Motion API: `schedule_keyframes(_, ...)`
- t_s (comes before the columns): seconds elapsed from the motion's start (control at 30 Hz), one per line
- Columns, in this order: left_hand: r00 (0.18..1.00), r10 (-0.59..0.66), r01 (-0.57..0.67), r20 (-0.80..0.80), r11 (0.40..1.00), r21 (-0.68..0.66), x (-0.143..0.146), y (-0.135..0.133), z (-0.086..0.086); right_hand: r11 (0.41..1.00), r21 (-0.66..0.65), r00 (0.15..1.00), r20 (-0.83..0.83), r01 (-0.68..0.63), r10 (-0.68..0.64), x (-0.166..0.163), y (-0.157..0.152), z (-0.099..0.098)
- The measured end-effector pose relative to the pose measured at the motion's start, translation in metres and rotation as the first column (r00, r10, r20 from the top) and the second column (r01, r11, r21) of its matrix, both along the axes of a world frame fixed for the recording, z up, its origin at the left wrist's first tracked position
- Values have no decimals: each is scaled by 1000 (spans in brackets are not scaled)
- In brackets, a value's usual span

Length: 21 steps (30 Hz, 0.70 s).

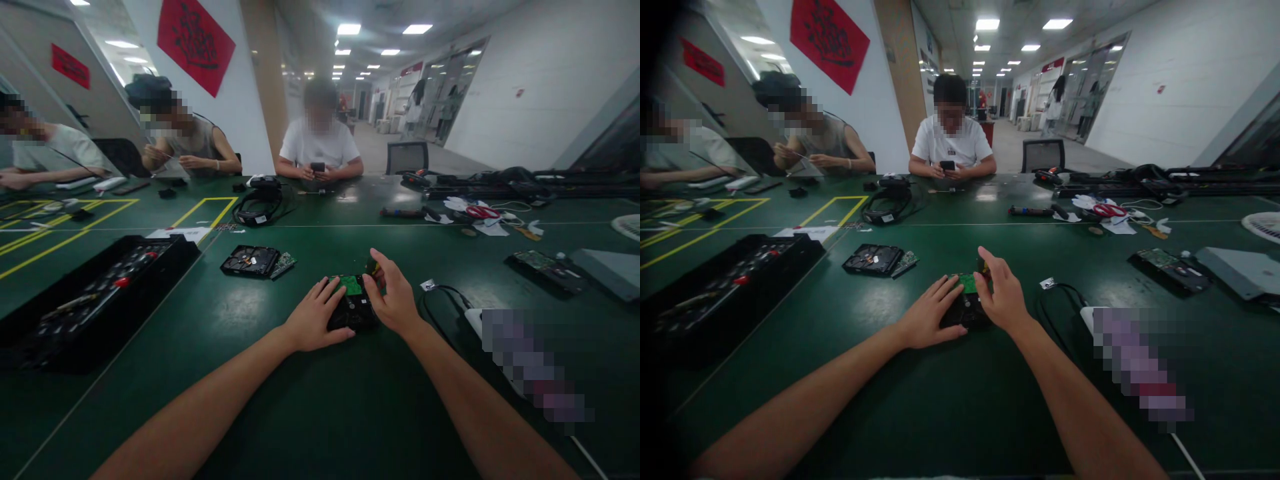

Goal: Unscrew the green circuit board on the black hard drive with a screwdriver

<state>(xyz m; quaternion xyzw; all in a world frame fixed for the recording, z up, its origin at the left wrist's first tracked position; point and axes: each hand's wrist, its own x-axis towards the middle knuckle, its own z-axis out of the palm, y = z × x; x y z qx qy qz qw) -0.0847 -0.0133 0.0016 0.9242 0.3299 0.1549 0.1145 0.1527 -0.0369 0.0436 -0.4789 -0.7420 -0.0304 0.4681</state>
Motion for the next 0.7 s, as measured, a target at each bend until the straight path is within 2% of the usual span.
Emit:
schedule_keyframes(0.3,1000,-3,3,2,1000,16,0,-1,0,990,118,997,-38,77,-73,4,0,0)
schedule_keyframes(0.47,1000,-2,2,0,1000,22,0,-2,-1,991,91,993,-68,101,-95,5,3,-4)
schedule_keyframes(0.7,1000,4,-3,-14,1000,23,0,-1,-3,999,-30,980,-197,19,-24,9,8,-13)
